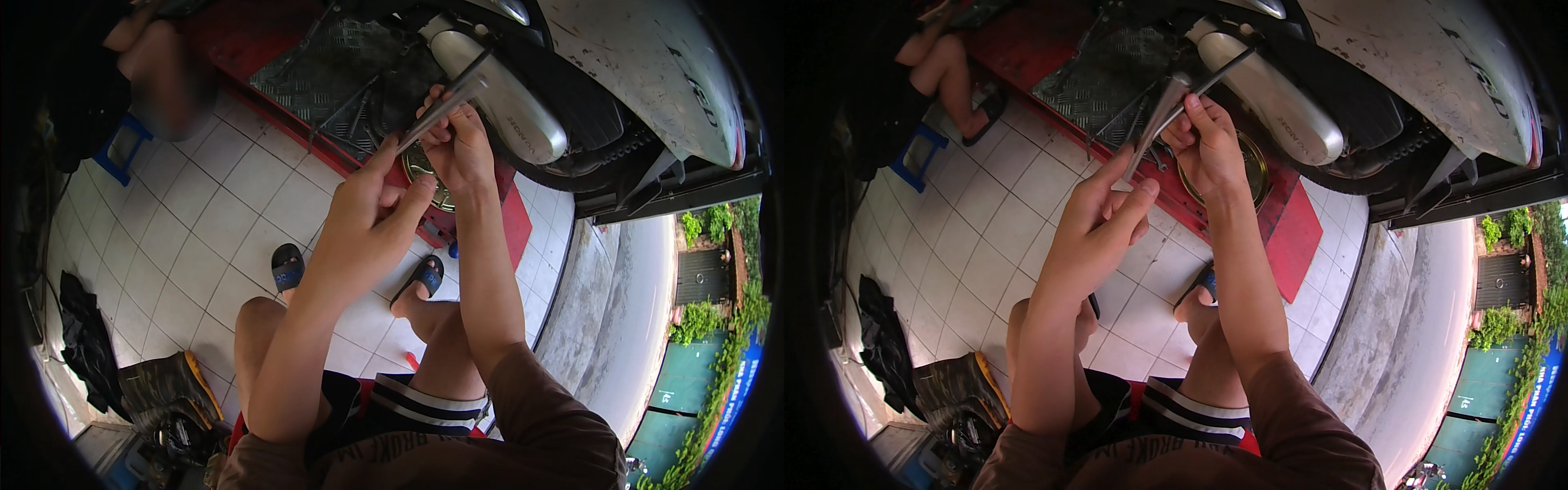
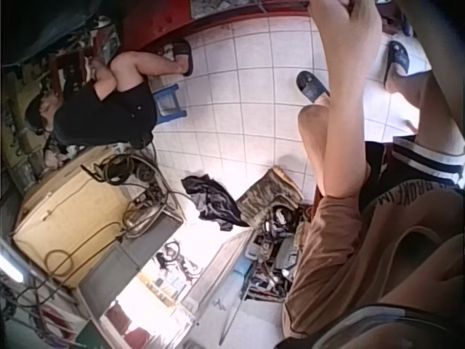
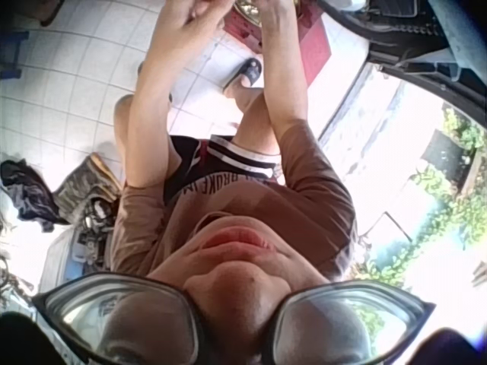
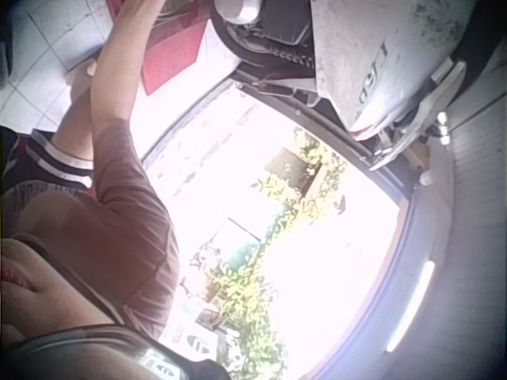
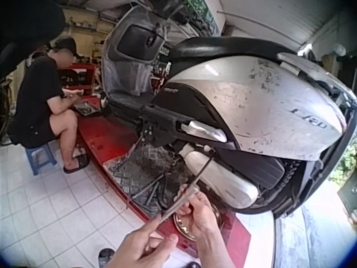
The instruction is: The person uses a T-handle wrench to tighten a bolt on the rear wheel of a white motorcycle. The person is seated on a red stool in a workshop, manipulating the tool with both hands to apply torque to the wheel hub area.
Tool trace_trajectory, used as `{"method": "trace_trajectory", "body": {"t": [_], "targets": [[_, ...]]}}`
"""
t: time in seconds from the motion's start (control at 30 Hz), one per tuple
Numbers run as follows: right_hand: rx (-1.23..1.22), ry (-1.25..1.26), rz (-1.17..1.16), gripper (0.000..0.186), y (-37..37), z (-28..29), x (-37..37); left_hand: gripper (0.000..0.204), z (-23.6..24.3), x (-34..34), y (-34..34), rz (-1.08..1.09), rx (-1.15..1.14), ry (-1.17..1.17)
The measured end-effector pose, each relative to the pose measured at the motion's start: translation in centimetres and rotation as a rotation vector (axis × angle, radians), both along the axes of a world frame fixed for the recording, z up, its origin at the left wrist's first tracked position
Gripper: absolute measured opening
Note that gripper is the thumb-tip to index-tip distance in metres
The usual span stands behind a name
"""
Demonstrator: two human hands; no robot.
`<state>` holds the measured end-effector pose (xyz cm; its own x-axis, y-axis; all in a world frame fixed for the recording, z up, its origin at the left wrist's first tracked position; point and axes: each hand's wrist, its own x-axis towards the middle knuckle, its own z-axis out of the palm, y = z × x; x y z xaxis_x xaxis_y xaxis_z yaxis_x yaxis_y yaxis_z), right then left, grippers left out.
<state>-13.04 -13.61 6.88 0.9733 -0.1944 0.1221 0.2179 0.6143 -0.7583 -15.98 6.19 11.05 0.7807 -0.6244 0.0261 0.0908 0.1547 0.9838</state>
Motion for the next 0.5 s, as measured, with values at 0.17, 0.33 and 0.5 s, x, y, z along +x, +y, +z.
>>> {"method": "trace_trajectory", "body": {"t": [0.17,0.33,0.5], "targets": [[-0.016,0.045,-0.055,0.017,0.5,0.9,-0.3,0.061,0.1,0.5,0.2,-0.047,-0.166,0.037],[-0.012,0.020,-0.012,0.018,0.4,-0.2,0.5,0.059,-0.5,-0.2,-0.3,-0.012,0.130,0.140],[-0.030,0.021,-0.064,0.019,0.2,0.0,0.3,0.068,0.2,0.1,-0.2,0.025,-0.154,0.049]]}}
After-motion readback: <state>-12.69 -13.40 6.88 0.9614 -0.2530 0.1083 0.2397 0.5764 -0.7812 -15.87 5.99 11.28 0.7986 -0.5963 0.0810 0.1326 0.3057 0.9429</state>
